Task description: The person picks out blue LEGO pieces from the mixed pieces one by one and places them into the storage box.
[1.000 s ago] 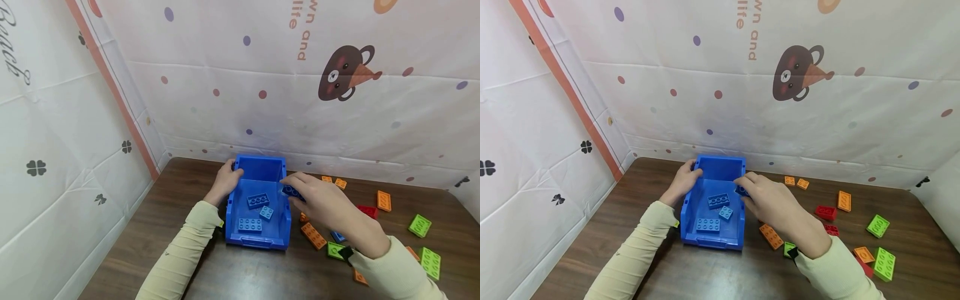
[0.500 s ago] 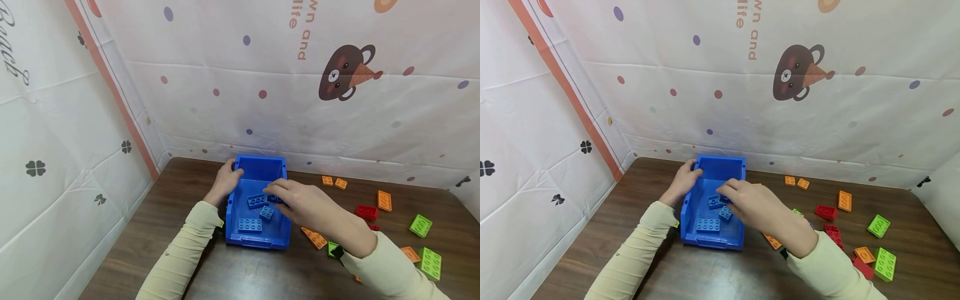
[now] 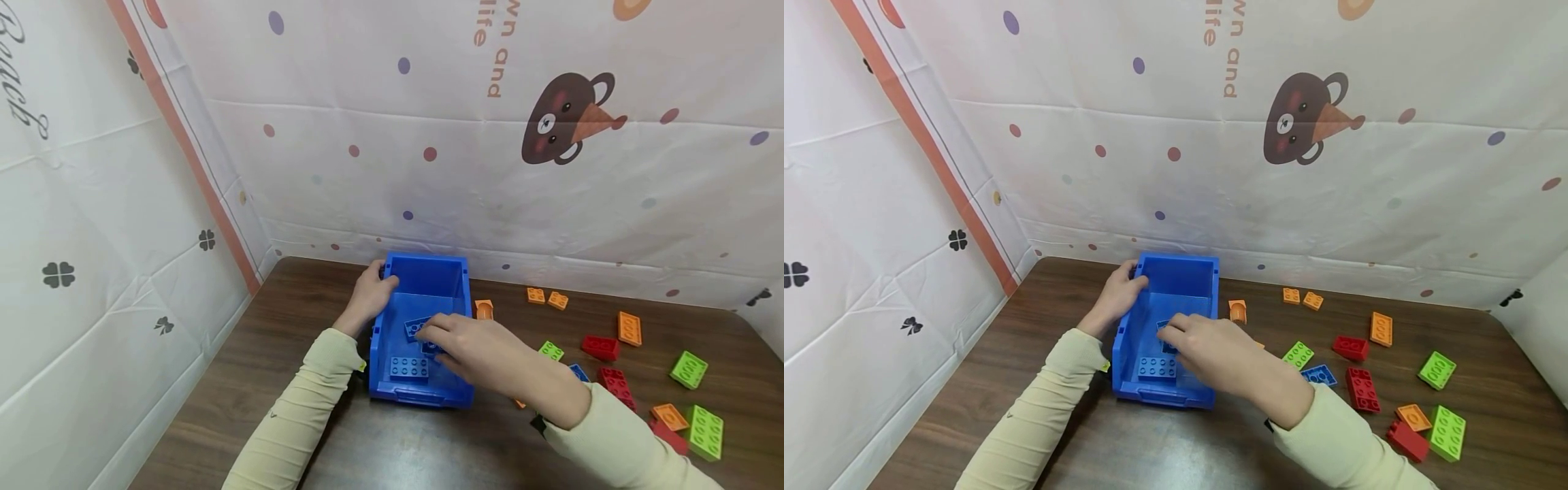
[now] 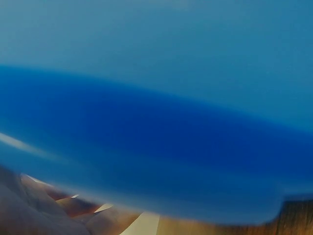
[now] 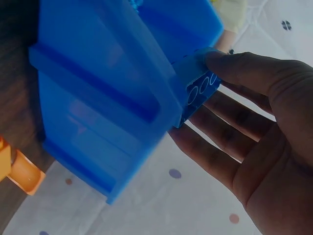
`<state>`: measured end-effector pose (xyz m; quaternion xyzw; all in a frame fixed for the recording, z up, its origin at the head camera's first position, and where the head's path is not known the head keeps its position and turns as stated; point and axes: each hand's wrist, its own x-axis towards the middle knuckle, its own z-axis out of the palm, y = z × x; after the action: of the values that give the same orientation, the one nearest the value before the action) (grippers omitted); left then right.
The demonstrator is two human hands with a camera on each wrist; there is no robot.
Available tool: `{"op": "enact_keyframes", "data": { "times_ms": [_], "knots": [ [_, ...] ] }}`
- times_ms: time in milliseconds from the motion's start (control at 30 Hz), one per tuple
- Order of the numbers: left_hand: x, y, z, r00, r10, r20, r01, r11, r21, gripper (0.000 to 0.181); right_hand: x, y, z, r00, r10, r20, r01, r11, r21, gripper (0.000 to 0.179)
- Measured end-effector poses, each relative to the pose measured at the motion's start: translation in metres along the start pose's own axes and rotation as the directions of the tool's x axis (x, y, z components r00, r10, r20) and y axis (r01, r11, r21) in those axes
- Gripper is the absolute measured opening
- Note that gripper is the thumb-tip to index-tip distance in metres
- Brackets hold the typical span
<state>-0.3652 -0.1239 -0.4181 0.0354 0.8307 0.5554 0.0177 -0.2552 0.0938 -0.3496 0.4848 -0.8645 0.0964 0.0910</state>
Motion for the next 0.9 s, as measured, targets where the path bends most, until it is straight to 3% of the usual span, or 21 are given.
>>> {"op": "enact_keyframes", "data": {
  "times_ms": [333, 567, 900],
  "knots": [
    [-0.001, -0.002, 0.000, 1.000, -0.007, -0.011, 0.007, 1.000, -0.002, 0.055, 0.004, -0.005, 0.016, 0.988, 0.035, 0.149, -0.042, 0.998, 0.047, 0.032],
    [0.000, -0.002, 0.000, 1.000, -0.010, -0.005, 0.010, 1.000, 0.001, 0.055, 0.007, -0.006, 0.024, 0.965, 0.067, 0.253, -0.080, 0.996, 0.040, 0.025],
    [0.000, 0.001, 0.000, 1.000, -0.019, -0.004, 0.019, 1.000, 0.005, 0.054, 0.010, -0.008, 0.029, 0.950, 0.086, 0.301, -0.084, 0.996, -0.019, 0.024]
  ]
}}
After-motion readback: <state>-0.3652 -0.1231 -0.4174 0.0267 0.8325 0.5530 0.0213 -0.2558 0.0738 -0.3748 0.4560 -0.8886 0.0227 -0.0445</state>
